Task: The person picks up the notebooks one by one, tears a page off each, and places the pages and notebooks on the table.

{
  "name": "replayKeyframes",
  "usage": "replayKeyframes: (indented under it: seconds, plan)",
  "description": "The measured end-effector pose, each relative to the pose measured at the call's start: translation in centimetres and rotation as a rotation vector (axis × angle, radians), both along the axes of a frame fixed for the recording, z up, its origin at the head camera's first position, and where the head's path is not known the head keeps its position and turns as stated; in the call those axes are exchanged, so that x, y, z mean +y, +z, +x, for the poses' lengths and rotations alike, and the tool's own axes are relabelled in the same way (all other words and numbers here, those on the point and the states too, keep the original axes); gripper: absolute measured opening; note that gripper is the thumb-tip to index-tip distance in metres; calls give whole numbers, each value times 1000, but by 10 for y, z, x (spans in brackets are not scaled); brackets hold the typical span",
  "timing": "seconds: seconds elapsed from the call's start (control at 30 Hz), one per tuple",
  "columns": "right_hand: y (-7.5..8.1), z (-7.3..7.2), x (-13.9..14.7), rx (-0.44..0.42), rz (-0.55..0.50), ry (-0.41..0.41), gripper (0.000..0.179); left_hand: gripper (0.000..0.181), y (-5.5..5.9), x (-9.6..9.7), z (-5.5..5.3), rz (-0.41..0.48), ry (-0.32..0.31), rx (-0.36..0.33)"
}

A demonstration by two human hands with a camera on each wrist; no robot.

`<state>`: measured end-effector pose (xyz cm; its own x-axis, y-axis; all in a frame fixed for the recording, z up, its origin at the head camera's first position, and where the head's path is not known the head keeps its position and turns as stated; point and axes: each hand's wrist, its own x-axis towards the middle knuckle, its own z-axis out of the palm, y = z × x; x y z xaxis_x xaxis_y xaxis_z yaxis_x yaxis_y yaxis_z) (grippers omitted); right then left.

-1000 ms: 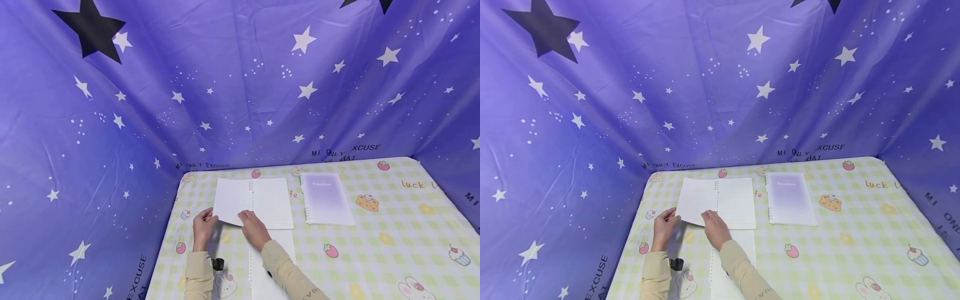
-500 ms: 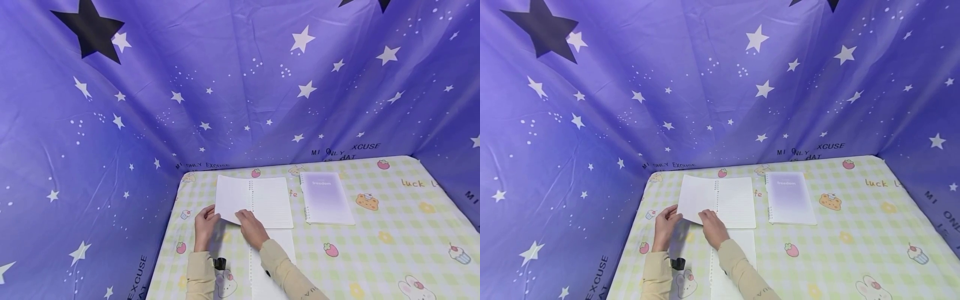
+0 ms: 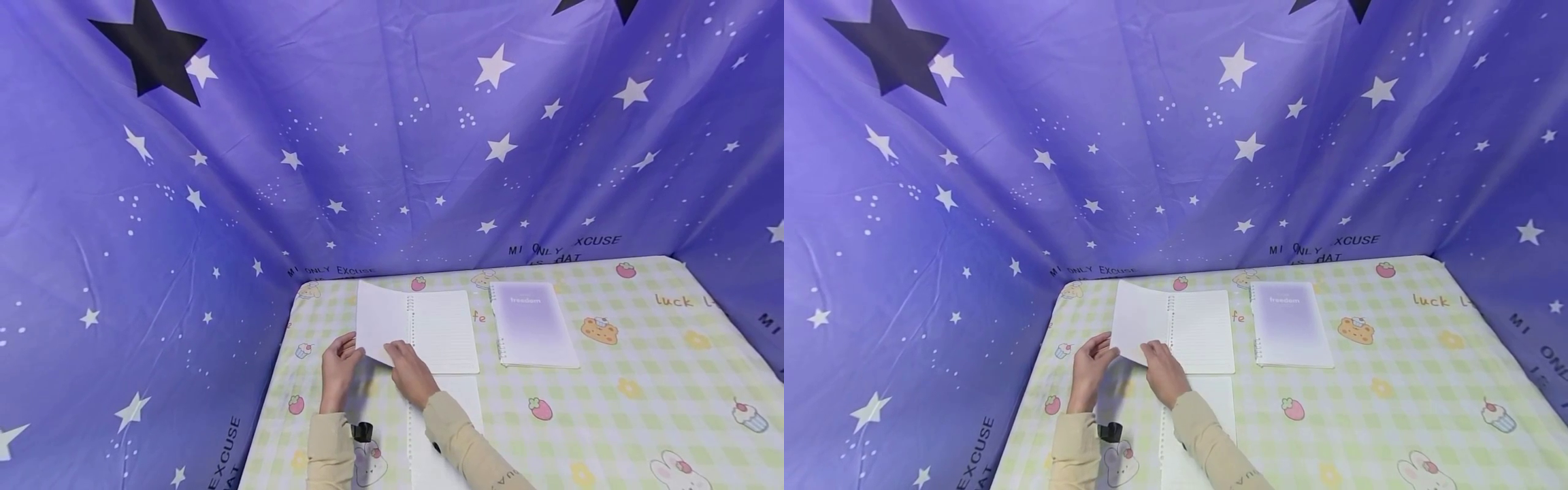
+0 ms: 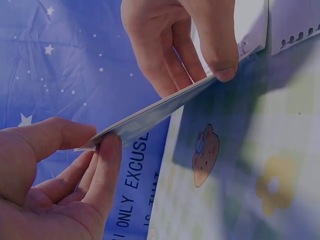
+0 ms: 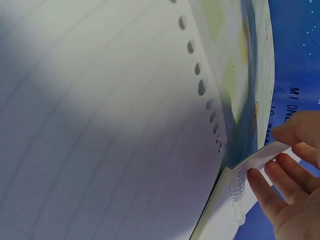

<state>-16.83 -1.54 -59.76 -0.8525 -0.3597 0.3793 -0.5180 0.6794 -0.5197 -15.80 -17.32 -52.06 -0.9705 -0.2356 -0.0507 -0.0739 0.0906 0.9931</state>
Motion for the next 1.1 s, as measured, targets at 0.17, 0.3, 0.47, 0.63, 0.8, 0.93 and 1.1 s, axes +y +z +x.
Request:
replayKeyframes:
  seconds: [0.17,0.3,0.47,0.63,0.8,0.93,1.1]
  plan:
    - [2,1,-1,-19,-6,-5,55,43,-9,0,-3,-5,3,6]
    - [2,1,-1,-24,-10,-7,56,44,-10,2,-3,-19,7,4]
    - [5,1,-1,-35,-24,-9,58,42,-11,5,-3,-22,12,14]
    - [8,0,-2,-47,-38,-6,59,42,-11,8,-4,0,2,27]
    - [11,0,-2,-42,-52,-4,57,43,-10,11,-3,5,-9,36]
    - [15,1,-1,-56,-60,-5,57,43,-8,13,-3,0,-26,44]
    - [19,1,0,-54,-65,-11,59,43,-7,16,-4,3,-40,43]
